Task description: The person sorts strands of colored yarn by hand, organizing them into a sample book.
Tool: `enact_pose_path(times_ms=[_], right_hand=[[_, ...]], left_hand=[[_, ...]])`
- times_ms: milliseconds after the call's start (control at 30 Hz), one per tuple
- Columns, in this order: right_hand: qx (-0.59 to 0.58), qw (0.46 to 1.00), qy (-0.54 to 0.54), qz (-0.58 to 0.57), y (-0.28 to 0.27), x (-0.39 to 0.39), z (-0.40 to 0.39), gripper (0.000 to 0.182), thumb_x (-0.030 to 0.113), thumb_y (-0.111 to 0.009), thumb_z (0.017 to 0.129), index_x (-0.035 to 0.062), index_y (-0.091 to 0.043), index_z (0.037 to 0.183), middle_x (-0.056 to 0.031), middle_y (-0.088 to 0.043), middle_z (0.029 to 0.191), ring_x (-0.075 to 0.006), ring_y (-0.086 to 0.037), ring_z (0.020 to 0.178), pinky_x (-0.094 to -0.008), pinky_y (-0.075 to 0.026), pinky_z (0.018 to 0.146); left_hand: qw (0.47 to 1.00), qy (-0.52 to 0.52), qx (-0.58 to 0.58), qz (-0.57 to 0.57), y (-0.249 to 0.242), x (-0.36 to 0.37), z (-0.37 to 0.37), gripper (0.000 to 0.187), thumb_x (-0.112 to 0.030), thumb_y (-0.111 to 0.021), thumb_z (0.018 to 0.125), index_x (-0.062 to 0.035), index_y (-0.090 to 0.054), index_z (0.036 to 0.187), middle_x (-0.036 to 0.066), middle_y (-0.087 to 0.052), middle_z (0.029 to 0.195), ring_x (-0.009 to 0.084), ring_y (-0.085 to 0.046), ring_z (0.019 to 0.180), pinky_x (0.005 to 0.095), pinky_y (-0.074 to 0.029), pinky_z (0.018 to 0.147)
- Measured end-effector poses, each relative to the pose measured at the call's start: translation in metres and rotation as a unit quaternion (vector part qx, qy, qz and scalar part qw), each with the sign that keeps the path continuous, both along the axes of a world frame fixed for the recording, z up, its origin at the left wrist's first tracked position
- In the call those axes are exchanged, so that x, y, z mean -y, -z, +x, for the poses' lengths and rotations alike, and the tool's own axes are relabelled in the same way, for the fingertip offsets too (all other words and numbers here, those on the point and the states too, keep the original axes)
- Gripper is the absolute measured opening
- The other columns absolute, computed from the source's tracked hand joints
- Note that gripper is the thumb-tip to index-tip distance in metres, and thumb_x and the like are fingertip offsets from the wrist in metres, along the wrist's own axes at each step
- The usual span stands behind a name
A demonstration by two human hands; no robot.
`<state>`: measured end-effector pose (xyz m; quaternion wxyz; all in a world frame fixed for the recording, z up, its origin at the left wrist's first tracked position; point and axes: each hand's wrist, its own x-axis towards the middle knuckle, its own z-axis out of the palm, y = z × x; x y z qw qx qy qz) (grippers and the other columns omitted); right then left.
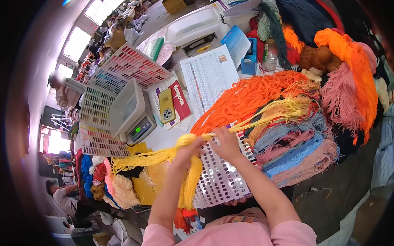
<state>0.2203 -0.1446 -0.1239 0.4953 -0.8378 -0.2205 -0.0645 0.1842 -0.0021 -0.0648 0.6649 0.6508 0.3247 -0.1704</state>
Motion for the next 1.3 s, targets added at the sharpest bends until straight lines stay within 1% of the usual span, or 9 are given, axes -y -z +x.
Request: enact_pose_path(times_ms=[300, 400, 533, 633, 733, 933, 1067, 1167, 1300], right_hand=[[0.007, 0.995, -0.01, -0.097, -0.008, -0.003, -0.002, 0.031, 0.023, -0.059, 0.059, 0.007, -0.052, 0.084, -0.0089, -0.045, 0.08, -0.0256, -0.045, 0.08, -0.0373, -0.035, 0.071], [0.023, 0.995, -0.002, -0.101, -0.006, -0.003, -0.004, 0.031, 0.022, -0.059, 0.058, 0.0065, -0.053, 0.084, -0.0095, -0.045, 0.079, -0.0258, -0.044, 0.081, -0.0374, -0.035, 0.071], [0.028, 0.994, -0.011, -0.104, -0.007, -0.006, -0.004, 0.033, 0.02, -0.059, 0.057, 0.0061, -0.054, 0.086, -0.0116, -0.046, 0.082, -0.028, -0.045, 0.082, -0.0382, -0.036, 0.072], [0.048, 0.994, -0.018, -0.099, -0.009, -0.007, -0.005, 0.034, 0.019, -0.06, 0.056, 0.006, -0.054, 0.087, -0.0125, -0.046, 0.084, -0.029, -0.045, 0.082, -0.0383, -0.037, 0.071], [0.041, 0.995, -0.034, -0.086, -0.018, -0.006, -0.008, 0.031, 0.015, -0.06, 0.056, 0.0055, -0.053, 0.084, -0.0128, -0.046, 0.082, -0.0291, -0.046, 0.08, -0.0381, -0.037, 0.07], [0.083, 0.991, -0.054, 0.09, -0.037, -0.012, -0.052, 0.014, 0.004, -0.058, 0.06, 0.001, -0.053, 0.073, -0.0098, -0.048, 0.075, -0.0235, -0.049, 0.075, -0.0303, -0.041, 0.065], [-0.184, 0.952, -0.189, 0.158, -0.066, -0.03, -0.105, 0.006, 0.005, -0.056, 0.07, 0.0011, -0.056, 0.075, -0.0037, -0.049, 0.058, -0.0112, -0.047, 0.051, -0.0213, -0.037, 0.046], [-0.478, 0.816, -0.237, 0.225, -0.114, -0.042, -0.131, 0.008, 0.007, -0.053, 0.075, 0.0003, -0.058, 0.077, -0.0027, -0.052, 0.059, -0.0074, -0.045, 0.048, -0.0185, -0.036, 0.045], [-0.519, 0.764, -0.255, 0.286, -0.112, -0.041, -0.138, 0.012, 0.005, -0.052, 0.076, -0.0039, -0.057, 0.081, -0.004, -0.051, 0.056, -0.0059, -0.044, 0.046, -0.017, -0.033, 0.043]], left_hand=[[0.921, -0.172, 0.123, -0.328, -0.05, -0.224, -0.107, 0.011, -0.02, -0.045, 0.082, -0.0106, -0.047, 0.078, -0.003, -0.043, 0.059, 0.0048, -0.04, 0.046, 0.0178, -0.036, 0.039], [0.861, -0.444, 0.167, -0.184, -0.082, -0.241, -0.111, 0.018, -0.021, -0.043, 0.083, -0.0102, -0.046, 0.07, -0.005, -0.042, 0.054, 0.0029, -0.038, 0.042, 0.0148, -0.033, 0.038], [0.814, -0.51, 0.275, -0.025, -0.113, -0.26, -0.16, 0.027, -0.012, -0.039, 0.082, -0.0062, -0.046, 0.108, -0.003, -0.05, 0.071, 0.0105, -0.047, 0.058, 0.0286, -0.044, 0.061], [0.874, -0.327, 0.36, 0.015, -0.114, -0.209, -0.196, 0.044, -0.008, -0.045, 0.075, -0.0022, -0.036, 0.118, 0.003, -0.05, 0.083, 0.0062, -0.046, 0.052, 0.0175, -0.04, 0.046], [0.89, -0.391, 0.125, -0.201, -0.105, -0.144, -0.212, 0.017, -0.01, -0.052, 0.075, -0.0028, -0.05, 0.091, -0.001, -0.047, 0.062, 0.0057, -0.043, 0.045, 0.0151, -0.036, 0.039], [0.889, -0.262, 0.146, -0.346, -0.06, -0.064, -0.193, 0.032, -0.02, -0.041, 0.084, 0.0002, -0.042, 0.109, 0.011, -0.048, 0.107, 0.0181, -0.046, 0.097, 0.0319, -0.043, 0.075], [0.908, -0.172, 0.181, -0.336, -0.073, -0.03, -0.173, 0.036, -0.021, -0.035, 0.086, 0.0001, -0.037, 0.115, 0.011, -0.044, 0.111, 0.0201, -0.042, 0.104, 0.0324, -0.041, 0.081], [0.918, -0.122, 0.189, -0.327, -0.065, -0.021, -0.172, 0.039, -0.023, -0.03, 0.087, 0.0013, -0.032, 0.118, 0.013, -0.041, 0.113, 0.0227, -0.046, 0.098, 0.0352, -0.037, 0.086], [0.901, -0.125, 0.188, -0.369, -0.065, -0.021, -0.181, 0.042, -0.028, -0.029, 0.087, 0.0005, -0.032, 0.119, 0.012, -0.045, 0.108, 0.0195, -0.049, 0.09, 0.0317, -0.04, 0.08]])
